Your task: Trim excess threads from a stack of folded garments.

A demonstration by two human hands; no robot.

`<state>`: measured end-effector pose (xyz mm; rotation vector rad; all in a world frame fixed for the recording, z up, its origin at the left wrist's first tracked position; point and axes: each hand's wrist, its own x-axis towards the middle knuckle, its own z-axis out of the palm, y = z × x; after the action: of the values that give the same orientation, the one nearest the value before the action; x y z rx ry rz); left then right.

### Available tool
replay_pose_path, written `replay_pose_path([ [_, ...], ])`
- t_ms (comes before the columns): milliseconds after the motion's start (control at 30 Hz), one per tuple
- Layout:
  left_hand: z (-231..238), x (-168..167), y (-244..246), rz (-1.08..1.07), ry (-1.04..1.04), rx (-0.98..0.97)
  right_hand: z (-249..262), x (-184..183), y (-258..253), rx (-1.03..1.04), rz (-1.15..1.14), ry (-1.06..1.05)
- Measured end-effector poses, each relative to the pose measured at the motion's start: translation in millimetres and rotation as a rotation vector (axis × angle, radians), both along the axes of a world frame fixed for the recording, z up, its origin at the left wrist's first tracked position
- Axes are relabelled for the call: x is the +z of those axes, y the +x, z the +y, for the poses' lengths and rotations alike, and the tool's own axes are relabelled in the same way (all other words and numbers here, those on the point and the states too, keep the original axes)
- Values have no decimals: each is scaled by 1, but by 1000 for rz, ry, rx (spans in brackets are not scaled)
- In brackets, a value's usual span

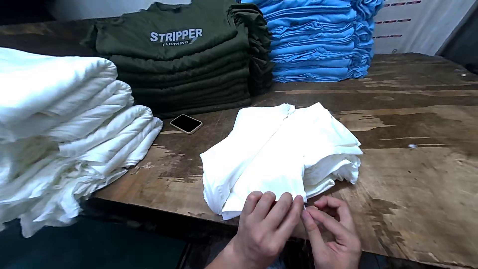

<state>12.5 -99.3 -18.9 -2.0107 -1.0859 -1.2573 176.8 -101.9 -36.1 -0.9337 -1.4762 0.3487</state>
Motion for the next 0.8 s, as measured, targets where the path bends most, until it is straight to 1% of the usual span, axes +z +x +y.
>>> replay_pose_path([
  [133,0,1,-2,24,-3,-15,2,-2,6,-11,-55,6],
  [233,0,3,-3,65,-43,-31,3,0,6,-31,-100,45],
  [300,1,5,-6,99,-28,-62,2,1,7,-44,-136,70],
  [367,1,5,-7,90,-24,-82,2,-1,9,-50,-188,98],
  [400,2,7,-7,73,-64,-76,2,-2,11,-45,-221,98],
  [467,6,17,-17,25,-233,-73,3,-5,19,-46,-333,58],
  [500,9,24,-30,-31,-306,-74,4,-4,23,-44,-409,8],
  [533,10,31,-48,-149,-330,-41,5,-2,27,-39,-467,-51],
  [600,8,50,-78,-460,-166,187,10,3,34,-45,-497,-98],
  [633,8,60,-87,-575,-104,297,14,5,35,-42,-480,-76],
  [667,9,67,-88,-631,-85,349,18,6,33,-18,-454,-38],
  [733,9,63,-69,-563,-161,320,32,8,23,55,-442,47],
  [800,21,41,-42,-449,-273,212,50,5,9,84,-476,124],
])
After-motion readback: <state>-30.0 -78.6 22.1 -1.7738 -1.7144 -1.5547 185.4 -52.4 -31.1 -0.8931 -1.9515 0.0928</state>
